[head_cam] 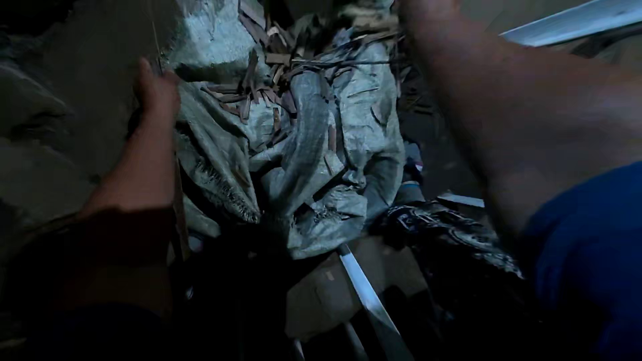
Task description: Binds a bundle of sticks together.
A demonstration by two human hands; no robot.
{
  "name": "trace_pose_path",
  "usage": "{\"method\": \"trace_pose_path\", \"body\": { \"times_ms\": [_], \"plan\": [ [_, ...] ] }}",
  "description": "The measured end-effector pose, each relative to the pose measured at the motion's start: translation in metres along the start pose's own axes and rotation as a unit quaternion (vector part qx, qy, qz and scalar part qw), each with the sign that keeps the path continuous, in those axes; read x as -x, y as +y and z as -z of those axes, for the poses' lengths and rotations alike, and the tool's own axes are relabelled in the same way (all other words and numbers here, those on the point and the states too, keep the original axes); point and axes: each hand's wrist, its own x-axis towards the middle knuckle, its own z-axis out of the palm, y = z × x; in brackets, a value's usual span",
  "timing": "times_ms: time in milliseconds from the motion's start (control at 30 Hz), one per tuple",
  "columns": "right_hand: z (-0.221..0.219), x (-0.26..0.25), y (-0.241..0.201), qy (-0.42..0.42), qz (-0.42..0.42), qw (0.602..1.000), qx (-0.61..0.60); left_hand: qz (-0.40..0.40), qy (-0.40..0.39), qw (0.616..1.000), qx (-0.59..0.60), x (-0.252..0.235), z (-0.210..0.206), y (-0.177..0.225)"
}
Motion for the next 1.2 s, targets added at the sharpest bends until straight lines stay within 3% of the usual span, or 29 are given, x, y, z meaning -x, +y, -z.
{"method": "trace_pose_path", "body": {
  "times_ms": [100,133,200,267,400,500,600,733,833,933,1033,1133,1200],
  "plan": [
    [-0.017,0.041,-0.006,0.083,0.036,0.986,-0.143,-0.052,-0.046,0.995,-0.075,0.037,0.002,0.017],
    [-0.028,0.058,-0.005,0.069,0.046,0.978,-0.191,-0.076,-0.076,0.989,-0.098,0.054,0.000,0.022],
    [-0.053,0.099,0.001,-0.023,0.104,0.973,-0.207,-0.126,-0.163,0.969,-0.140,0.092,-0.008,0.034],
    [-0.083,0.139,0.012,-0.135,0.198,0.961,-0.136,-0.148,-0.253,0.940,-0.174,0.137,-0.023,0.041],
    [-0.123,0.214,0.025,-0.340,0.332,0.878,0.059,-0.159,-0.387,0.871,-0.258,0.215,-0.068,0.018],
    [-0.150,0.250,0.038,-0.415,0.333,0.831,0.164,-0.109,-0.433,0.822,-0.353,0.258,-0.093,-0.010],
    [-0.176,0.277,0.062,-0.481,0.283,0.791,0.250,-0.047,-0.474,0.761,-0.441,0.285,-0.109,-0.053],
    [-0.223,0.306,0.100,-0.509,0.214,0.798,0.241,-0.003,-0.509,0.715,-0.479,0.299,-0.117,-0.112],
    [-0.230,0.327,0.099,-0.519,0.194,0.804,0.216,0.013,-0.531,0.704,-0.472,0.311,-0.116,-0.128],
    [-0.217,0.335,0.088,-0.466,0.273,0.823,0.178,-0.002,-0.538,0.700,-0.469,0.313,-0.106,-0.115],
    [-0.192,0.321,0.076,-0.402,0.358,0.830,0.149,-0.041,-0.518,0.734,-0.437,0.303,-0.098,-0.093],
    [-0.174,0.295,0.074,-0.400,0.332,0.837,0.171,-0.056,-0.497,0.780,-0.375,0.277,-0.092,-0.075],
    [-0.167,0.280,0.078,-0.459,0.266,0.824,0.198,-0.054,-0.480,0.804,-0.346,0.260,-0.089,-0.071]
  ]
}}
